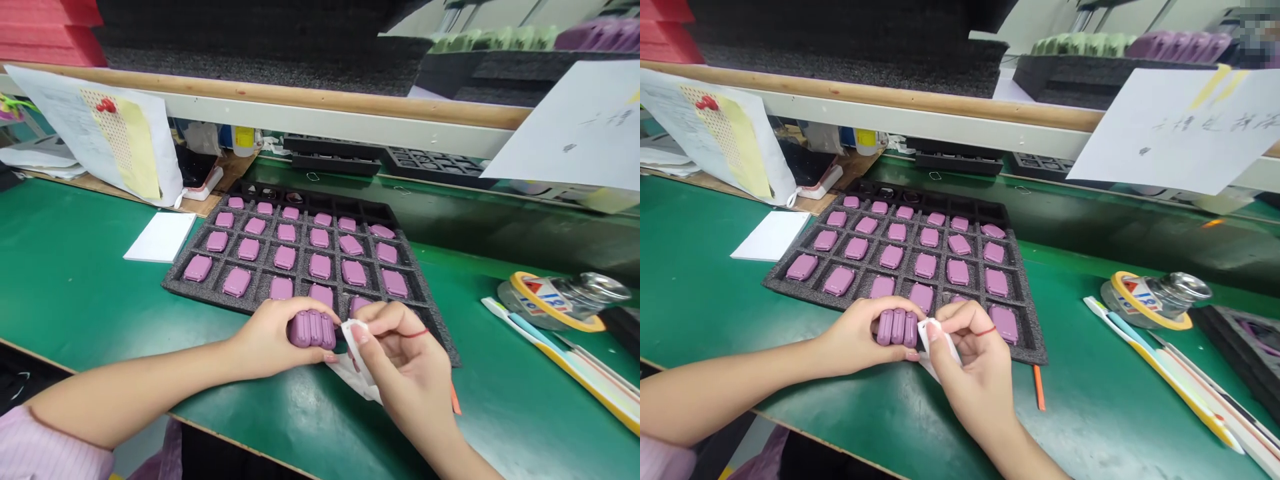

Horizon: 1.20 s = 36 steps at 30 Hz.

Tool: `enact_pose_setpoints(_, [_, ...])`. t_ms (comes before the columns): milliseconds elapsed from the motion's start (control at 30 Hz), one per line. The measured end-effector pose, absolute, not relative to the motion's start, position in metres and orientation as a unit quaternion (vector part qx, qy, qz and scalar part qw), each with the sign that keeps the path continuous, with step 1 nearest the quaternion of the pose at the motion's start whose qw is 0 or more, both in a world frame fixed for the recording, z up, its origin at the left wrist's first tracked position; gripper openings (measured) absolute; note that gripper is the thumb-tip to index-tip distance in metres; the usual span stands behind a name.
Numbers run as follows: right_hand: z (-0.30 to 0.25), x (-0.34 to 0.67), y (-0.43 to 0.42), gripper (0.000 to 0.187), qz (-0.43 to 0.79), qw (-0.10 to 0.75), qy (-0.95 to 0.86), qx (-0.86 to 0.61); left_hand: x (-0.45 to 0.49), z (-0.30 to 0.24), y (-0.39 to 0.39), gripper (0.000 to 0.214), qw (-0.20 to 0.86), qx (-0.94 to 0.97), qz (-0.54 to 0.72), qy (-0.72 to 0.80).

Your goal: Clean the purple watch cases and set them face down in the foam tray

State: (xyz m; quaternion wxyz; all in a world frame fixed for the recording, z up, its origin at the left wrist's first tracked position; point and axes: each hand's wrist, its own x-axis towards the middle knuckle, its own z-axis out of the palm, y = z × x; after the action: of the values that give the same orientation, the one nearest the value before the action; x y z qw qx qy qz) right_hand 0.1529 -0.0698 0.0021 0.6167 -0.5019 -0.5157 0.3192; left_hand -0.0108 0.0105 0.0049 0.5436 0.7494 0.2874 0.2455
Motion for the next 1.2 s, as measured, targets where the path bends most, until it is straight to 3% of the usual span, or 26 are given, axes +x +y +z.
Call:
enact_pose_setpoints(133, [0.0008,0.1543,-0.0711,0.014,0.255,0.539,-0.619,-0.511,-0.0111,0.0046,0.0101,0.032,0.536,0.756,0.252,0.278])
enact_pose_setpoints(233, [0.0019,0.1525,-0.0685,0.016,0.274,0.502,-0.622,-0.535,-0.0092,0.0048,0.0088,0.028,0.529,0.754,0.260,0.289])
enact_pose_setpoints(600, [0.0054,0.1538,-0.0657,0.018,0.346,0.621,-0.477,-0.516,-0.0098,0.0051,0.0105,0.039,0.535,0.754,0.247,0.290])
enact_pose_setpoints(867, [0.0035,0.1514,-0.0675,0.016,0.264,0.507,-0.625,-0.531,-0.0090,0.0055,0.0067,0.030,0.517,0.758,0.254,0.306])
enact_pose_setpoints(1033, [0.0043,0.1472,-0.0641,0.022,0.379,0.546,-0.519,-0.537,-0.0094,0.0020,0.0079,0.036,0.504,0.767,0.252,0.306])
enact_pose_setpoints(1200, [0.0046,0.1519,-0.0664,0.022,0.354,0.600,-0.479,-0.534,-0.0104,0.0062,0.0106,0.040,0.507,0.769,0.238,0.309])
